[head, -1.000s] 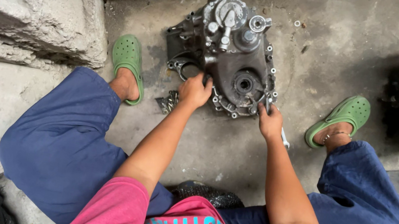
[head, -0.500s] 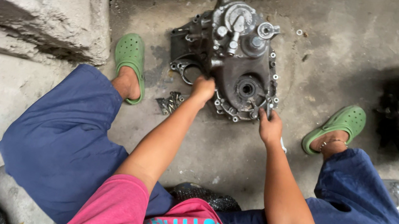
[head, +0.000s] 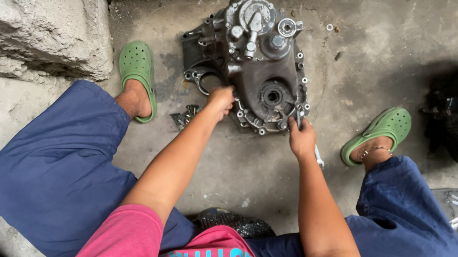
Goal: The person sits on the floor and uses a wrench to tighten bolts on a disassembled engine block. They repeatedly reposition the engine part and adjust multiple bolts around its perimeter.
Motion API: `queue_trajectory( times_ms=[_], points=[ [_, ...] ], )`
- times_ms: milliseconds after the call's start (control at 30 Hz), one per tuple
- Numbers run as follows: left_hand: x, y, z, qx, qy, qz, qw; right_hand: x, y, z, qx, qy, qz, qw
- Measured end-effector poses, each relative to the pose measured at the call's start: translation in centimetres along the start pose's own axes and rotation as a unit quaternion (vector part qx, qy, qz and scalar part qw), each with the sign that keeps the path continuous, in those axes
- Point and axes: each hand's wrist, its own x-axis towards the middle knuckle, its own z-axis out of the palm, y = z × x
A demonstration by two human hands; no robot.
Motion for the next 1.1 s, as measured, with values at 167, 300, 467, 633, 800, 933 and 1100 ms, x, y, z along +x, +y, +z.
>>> queue_trajectory(
  times_ms=[167, 300, 467, 633, 800, 933, 1100],
  points=[
    [1.6, -1.8, -0.8, -0.230, -0.133, -0.193, 0.945, -0.1, 0.2, -0.2, -0.068, 0.013, -0.003, 0.998],
    [0.8, -1.1, -3.4, 0.097, 0.040, 0.023, 0.994, -1.7, -0.8, 0.9, -0.060, 0.110, -0.004, 0.992],
    [0.1, 4.5, -6.9, 0.099, 0.162, 0.116, 0.975, -5.6, -4.7, 6.7, 0.080, 0.004, -0.099, 0.992],
    [-0.8, 10.0, -8.2, 0.200, -0.001, 0.347, 0.916, -5.7, -9.2, 13.7, 0.411, -0.207, 0.177, 0.870],
    [-2.4, 11.2, -6.3, 0.304, -0.138, 0.270, 0.903, -3.9, -11.4, 15.0, 0.534, -0.170, 0.234, 0.795],
    [-2.8, 9.9, -5.4, 0.306, -0.106, 0.308, 0.895, -3.4, -12.1, 15.4, 0.589, -0.178, 0.227, 0.755],
    [-2.3, 10.3, -5.8, 0.340, -0.131, 0.254, 0.896, -2.6, -12.7, 16.7, 0.656, -0.169, 0.234, 0.698]
  ],
)
